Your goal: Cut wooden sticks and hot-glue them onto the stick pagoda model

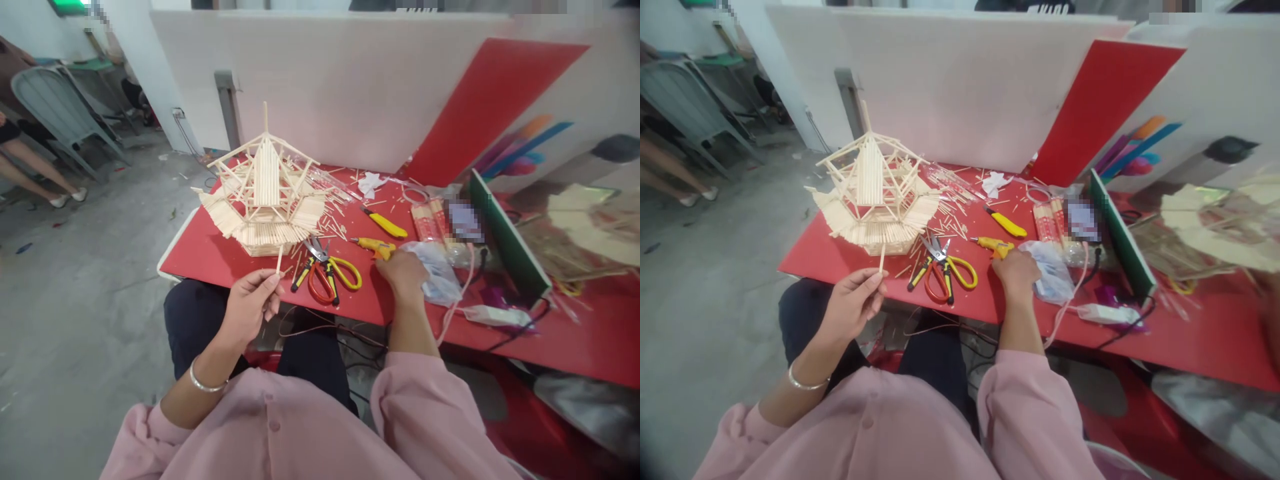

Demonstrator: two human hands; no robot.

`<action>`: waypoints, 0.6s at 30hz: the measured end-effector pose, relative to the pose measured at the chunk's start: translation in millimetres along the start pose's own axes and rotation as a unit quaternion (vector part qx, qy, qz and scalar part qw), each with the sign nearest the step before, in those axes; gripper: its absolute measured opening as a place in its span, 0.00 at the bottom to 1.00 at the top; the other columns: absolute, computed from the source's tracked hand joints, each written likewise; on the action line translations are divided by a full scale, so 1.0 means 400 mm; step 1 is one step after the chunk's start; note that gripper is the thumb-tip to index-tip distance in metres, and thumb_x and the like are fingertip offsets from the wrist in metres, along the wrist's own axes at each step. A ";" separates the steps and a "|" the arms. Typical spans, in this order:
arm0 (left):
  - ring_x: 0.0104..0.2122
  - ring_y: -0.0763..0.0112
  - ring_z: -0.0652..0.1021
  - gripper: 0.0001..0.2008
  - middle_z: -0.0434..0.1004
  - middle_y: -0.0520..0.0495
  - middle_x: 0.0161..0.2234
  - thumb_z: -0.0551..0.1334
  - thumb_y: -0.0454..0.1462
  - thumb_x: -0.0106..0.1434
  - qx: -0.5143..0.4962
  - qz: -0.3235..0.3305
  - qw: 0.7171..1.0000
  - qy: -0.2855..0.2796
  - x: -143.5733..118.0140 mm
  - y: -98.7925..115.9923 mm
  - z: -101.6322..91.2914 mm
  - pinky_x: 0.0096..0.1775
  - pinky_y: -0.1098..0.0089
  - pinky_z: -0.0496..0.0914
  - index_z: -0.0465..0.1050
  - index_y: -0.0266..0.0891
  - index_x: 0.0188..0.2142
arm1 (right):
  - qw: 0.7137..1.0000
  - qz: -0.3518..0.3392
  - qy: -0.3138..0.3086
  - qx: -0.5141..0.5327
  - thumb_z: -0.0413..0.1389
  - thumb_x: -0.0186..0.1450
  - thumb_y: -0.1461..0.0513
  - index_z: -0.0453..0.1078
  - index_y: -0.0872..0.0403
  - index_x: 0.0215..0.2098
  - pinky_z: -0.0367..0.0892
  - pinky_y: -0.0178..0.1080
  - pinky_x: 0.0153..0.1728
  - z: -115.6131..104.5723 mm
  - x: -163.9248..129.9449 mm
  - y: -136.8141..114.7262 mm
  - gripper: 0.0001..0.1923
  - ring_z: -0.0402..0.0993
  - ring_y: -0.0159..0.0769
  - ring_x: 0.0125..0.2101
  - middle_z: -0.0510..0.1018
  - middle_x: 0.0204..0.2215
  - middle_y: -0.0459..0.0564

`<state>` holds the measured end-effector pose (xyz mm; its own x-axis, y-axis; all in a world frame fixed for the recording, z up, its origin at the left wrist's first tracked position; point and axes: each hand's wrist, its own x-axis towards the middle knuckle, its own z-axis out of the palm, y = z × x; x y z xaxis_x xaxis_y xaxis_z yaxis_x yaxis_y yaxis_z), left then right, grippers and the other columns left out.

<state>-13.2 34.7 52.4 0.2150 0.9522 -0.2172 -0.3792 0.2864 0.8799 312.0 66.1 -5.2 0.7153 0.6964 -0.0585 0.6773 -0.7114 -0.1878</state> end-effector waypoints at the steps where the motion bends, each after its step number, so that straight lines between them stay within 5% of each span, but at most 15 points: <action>1: 0.13 0.82 0.68 0.13 0.74 0.52 0.21 0.71 0.42 0.52 -0.003 0.006 1.000 0.002 0.002 0.009 -0.003 0.12 0.80 0.56 0.77 0.34 0.32 | 1.000 0.004 -0.007 0.009 0.56 0.57 0.57 0.73 0.64 0.47 0.67 0.53 0.41 0.003 0.010 0.000 0.24 0.73 0.62 0.47 0.74 0.45 0.73; 7: 0.14 0.82 0.68 0.12 0.74 0.51 0.21 0.70 0.42 0.54 -0.008 0.027 1.000 -0.001 0.016 0.057 -0.024 0.13 0.80 0.57 0.78 0.35 0.34 | 0.993 -0.007 -0.012 0.120 0.54 0.55 0.60 0.74 0.61 0.37 0.67 0.45 0.37 -0.009 0.013 0.009 0.15 0.76 0.52 0.38 0.78 0.33 0.64; 11: 0.14 0.82 0.68 0.13 0.74 0.52 0.21 0.70 0.42 0.54 -0.022 0.024 0.999 -0.008 0.033 0.065 -0.037 0.14 0.79 0.57 0.77 0.34 0.34 | 0.973 -0.021 0.040 0.227 0.49 0.60 0.56 0.68 0.58 0.44 0.66 0.38 0.29 -0.040 -0.057 0.009 0.19 0.74 0.40 0.28 0.77 0.30 0.53; 18: 0.14 0.83 0.67 0.11 0.73 0.53 0.22 0.71 0.40 0.53 -0.047 0.030 0.998 -0.014 0.057 0.096 -0.046 0.14 0.79 0.57 0.77 0.34 0.31 | 0.881 -0.128 0.084 0.447 0.58 0.53 0.54 0.66 0.52 0.30 0.61 0.33 0.22 -0.144 -0.209 -0.088 0.12 0.65 0.30 0.19 0.68 0.18 0.39</action>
<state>-39.2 69.3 73.3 0.2140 0.9647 -0.1532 -0.4741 0.2397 0.8472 238.3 27.6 62.7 0.6253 0.7461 0.2288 0.4663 -0.1221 -0.8762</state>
